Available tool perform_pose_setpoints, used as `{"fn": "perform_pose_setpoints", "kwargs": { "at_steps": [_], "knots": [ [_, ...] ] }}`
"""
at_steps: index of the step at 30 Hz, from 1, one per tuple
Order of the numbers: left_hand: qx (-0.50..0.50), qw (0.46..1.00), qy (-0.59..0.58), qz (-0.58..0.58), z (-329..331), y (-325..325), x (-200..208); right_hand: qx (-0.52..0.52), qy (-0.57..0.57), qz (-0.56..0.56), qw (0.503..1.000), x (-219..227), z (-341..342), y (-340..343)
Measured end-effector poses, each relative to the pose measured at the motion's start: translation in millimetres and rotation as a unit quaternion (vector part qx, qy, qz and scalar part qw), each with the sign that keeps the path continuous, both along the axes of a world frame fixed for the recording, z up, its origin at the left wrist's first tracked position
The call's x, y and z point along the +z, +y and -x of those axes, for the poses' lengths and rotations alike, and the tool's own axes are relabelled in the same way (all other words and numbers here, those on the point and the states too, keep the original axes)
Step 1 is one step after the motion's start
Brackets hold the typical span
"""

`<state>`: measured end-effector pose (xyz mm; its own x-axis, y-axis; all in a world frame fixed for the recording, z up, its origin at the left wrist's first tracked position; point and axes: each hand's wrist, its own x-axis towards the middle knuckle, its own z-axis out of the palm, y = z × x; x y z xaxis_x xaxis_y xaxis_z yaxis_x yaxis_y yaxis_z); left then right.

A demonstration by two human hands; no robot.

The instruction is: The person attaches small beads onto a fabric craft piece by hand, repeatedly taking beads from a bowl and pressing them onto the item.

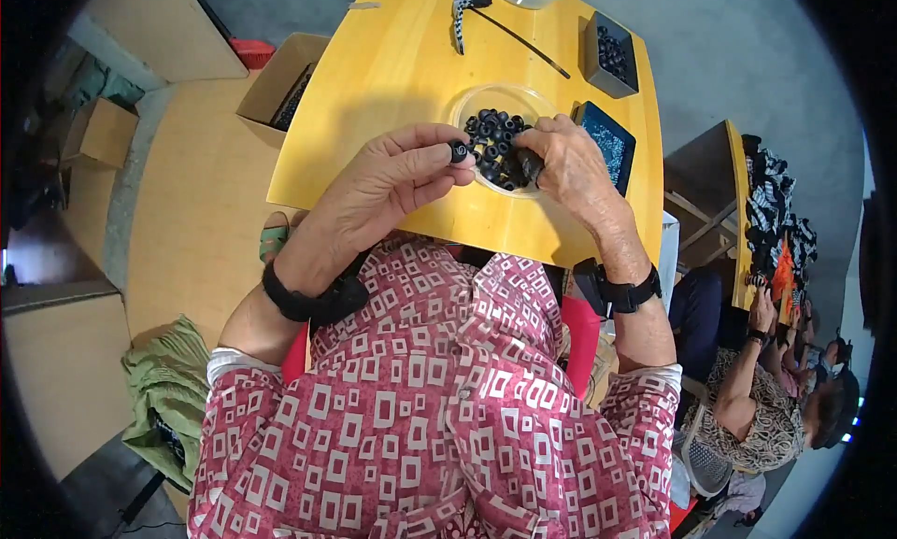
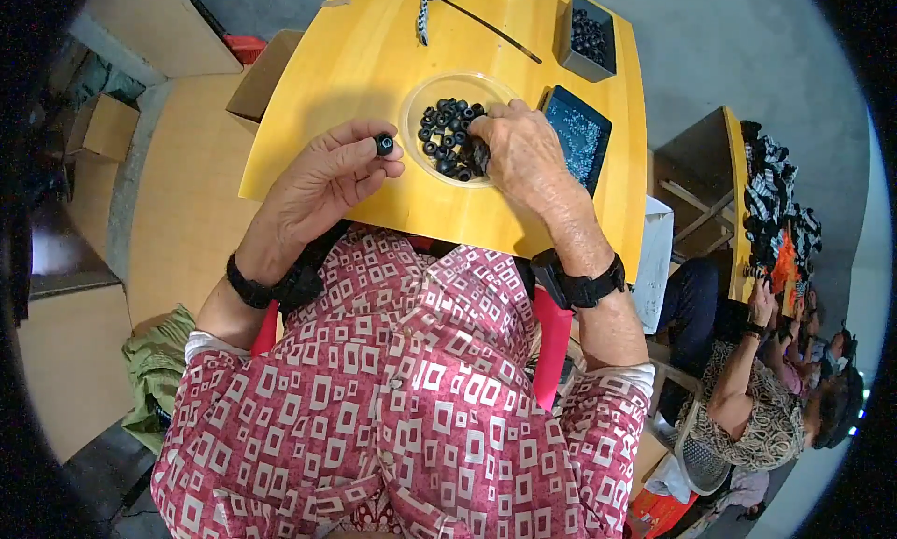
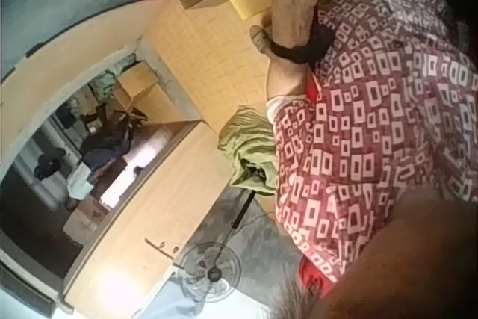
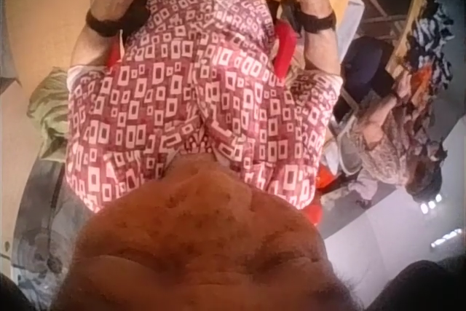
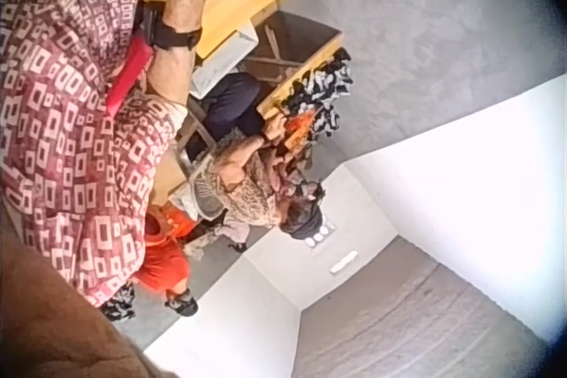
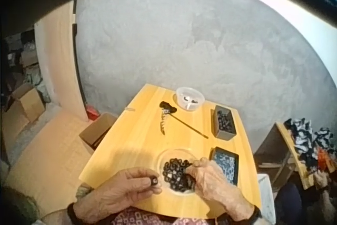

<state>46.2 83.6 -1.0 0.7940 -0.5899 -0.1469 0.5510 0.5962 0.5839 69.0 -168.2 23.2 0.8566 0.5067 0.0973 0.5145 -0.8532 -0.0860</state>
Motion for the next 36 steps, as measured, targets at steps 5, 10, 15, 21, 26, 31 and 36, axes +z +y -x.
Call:
{"fn": "perform_pose_setpoints", "kwargs": {
  "at_steps": [5,10,15,21,26,31,36],
  "knots": [
    [0.001,1.000,0.004,0.005,-4.0,1.2,-4.3,-0.023,0.051,-0.022,0.998,0.7,0.3,4.6],
    [0.006,1.000,-0.001,-0.017,-2.0,-0.5,-3.4,-0.014,0.052,-0.020,0.998,-1.5,0.1,9.1],
    [0.012,1.000,-0.001,-0.022,-3.1,0.1,-4.8,-0.029,0.081,0.026,0.996,0.3,-3.2,12.5],
    [0.012,1.000,0.000,-0.021,-2.9,-0.8,-4.3,-0.020,0.056,-0.025,0.998,-12.9,-3.4,9.4],
    [0.023,1.000,0.008,-0.017,-2.7,2.4,-4.8,-0.024,0.046,-0.048,0.998,-3.9,-9.3,15.8],
    [0.023,1.000,0.001,-0.010,-3.7,1.2,-3.8,0.030,0.011,-0.072,0.997,-12.9,-13.0,30.7],
    [0.026,1.000,0.006,-0.007,-2.9,-0.2,-4.9,-0.006,0.004,-0.012,1.000,-19.2,-14.4,33.6]
  ]
}}
